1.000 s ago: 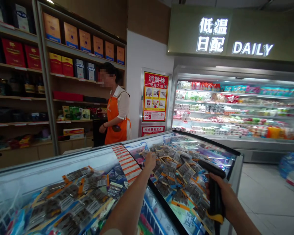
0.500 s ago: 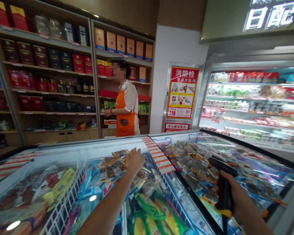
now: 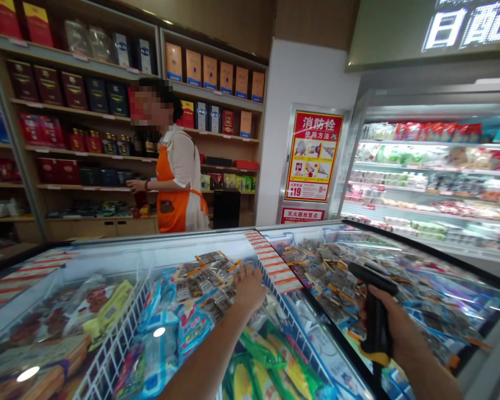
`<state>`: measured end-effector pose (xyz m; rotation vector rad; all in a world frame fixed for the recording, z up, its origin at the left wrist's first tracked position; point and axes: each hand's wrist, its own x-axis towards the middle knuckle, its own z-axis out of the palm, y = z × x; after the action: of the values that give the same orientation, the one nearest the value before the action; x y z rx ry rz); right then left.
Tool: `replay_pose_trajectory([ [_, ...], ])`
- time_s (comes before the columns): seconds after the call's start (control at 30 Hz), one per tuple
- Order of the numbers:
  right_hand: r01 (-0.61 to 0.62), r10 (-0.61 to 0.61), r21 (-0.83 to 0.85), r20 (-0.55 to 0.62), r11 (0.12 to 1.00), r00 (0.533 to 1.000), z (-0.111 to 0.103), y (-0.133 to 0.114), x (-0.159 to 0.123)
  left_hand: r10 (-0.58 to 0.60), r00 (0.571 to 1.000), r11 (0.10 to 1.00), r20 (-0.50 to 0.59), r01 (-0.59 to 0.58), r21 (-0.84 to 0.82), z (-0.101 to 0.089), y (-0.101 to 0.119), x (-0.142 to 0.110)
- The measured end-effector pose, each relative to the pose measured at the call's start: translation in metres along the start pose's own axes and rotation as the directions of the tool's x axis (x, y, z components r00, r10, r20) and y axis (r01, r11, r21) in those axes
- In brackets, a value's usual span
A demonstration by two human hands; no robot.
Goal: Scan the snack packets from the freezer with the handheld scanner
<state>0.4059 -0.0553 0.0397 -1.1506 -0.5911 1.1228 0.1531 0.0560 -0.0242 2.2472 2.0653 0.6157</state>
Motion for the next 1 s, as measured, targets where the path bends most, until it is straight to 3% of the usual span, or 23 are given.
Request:
replay_pose_trajectory([
  [0.07, -0.002, 0.002, -0.013, 0.015, 1.0, 1.0, 0.002, 0.001, -0.001, 0.009, 1.0, 1.0, -0.018, -0.009, -0.002, 0.007, 0.001, -0.006],
  [0.13, -0.009, 0.009, -0.021, 0.015, 1.0, 1.0, 0.004, 0.002, -0.002, 0.126, 0.992, 0.991, -0.007, -0.126, -0.033, 0.01, -0.002, -0.006],
  [0.23, -0.017, 0.017, -0.012, 0.005, 1.0, 1.0, 0.005, 0.003, -0.003, 0.341, 0.939, 0.929, 0.039, -0.33, -0.166, 0.004, -0.012, 0.005],
  [0.3, -0.018, 0.018, 0.0, 0.007, 1.0, 1.0, 0.004, 0.003, -0.003, 0.378, 0.925, 0.899, 0.021, -0.362, -0.246, -0.003, -0.016, 0.017],
  [0.37, -0.017, 0.017, 0.004, 0.011, 1.0, 1.0, 0.004, 0.004, -0.002, 0.259, 0.965, 0.933, -0.048, -0.263, -0.245, -0.007, -0.017, 0.027],
  [0.43, -0.023, 0.023, 0.0, 0.007, 1.0, 1.0, 0.005, 0.005, 0.0, 0.029, 0.995, 0.977, -0.098, -0.048, -0.206, -0.008, -0.014, 0.035],
  [0.5, -0.042, 0.042, -0.006, 0.004, 0.999, 0.999, 0.007, 0.006, 0.001, -0.143, 0.986, 0.977, -0.087, 0.127, -0.172, -0.005, -0.008, 0.04],
  [0.53, -0.055, 0.055, -0.009, 0.004, 0.998, 0.998, 0.008, 0.006, 0.001, -0.176, 0.982, 0.974, -0.074, 0.162, -0.16, -0.003, -0.004, 0.042],
  [0.73, -0.05, 0.052, -0.044, 0.041, 0.998, 0.998, 0.02, 0.006, -0.003, -0.093, 0.995, 0.975, -0.036, 0.083, -0.205, 0.008, 0.014, 0.047],
  [0.9, -0.079, 0.082, -0.049, 0.062, 0.996, 0.995, 0.023, 0.012, 0.002, -0.132, 0.988, 0.951, -0.082, 0.103, -0.291, 0.013, 0.006, 0.05],
  [1.0, -0.074, 0.076, -0.03, 0.081, 0.997, 0.994, 0.022, 0.018, 0.007, -0.098, 0.993, 0.93, -0.068, 0.067, -0.36, 0.013, -0.002, 0.054],
])
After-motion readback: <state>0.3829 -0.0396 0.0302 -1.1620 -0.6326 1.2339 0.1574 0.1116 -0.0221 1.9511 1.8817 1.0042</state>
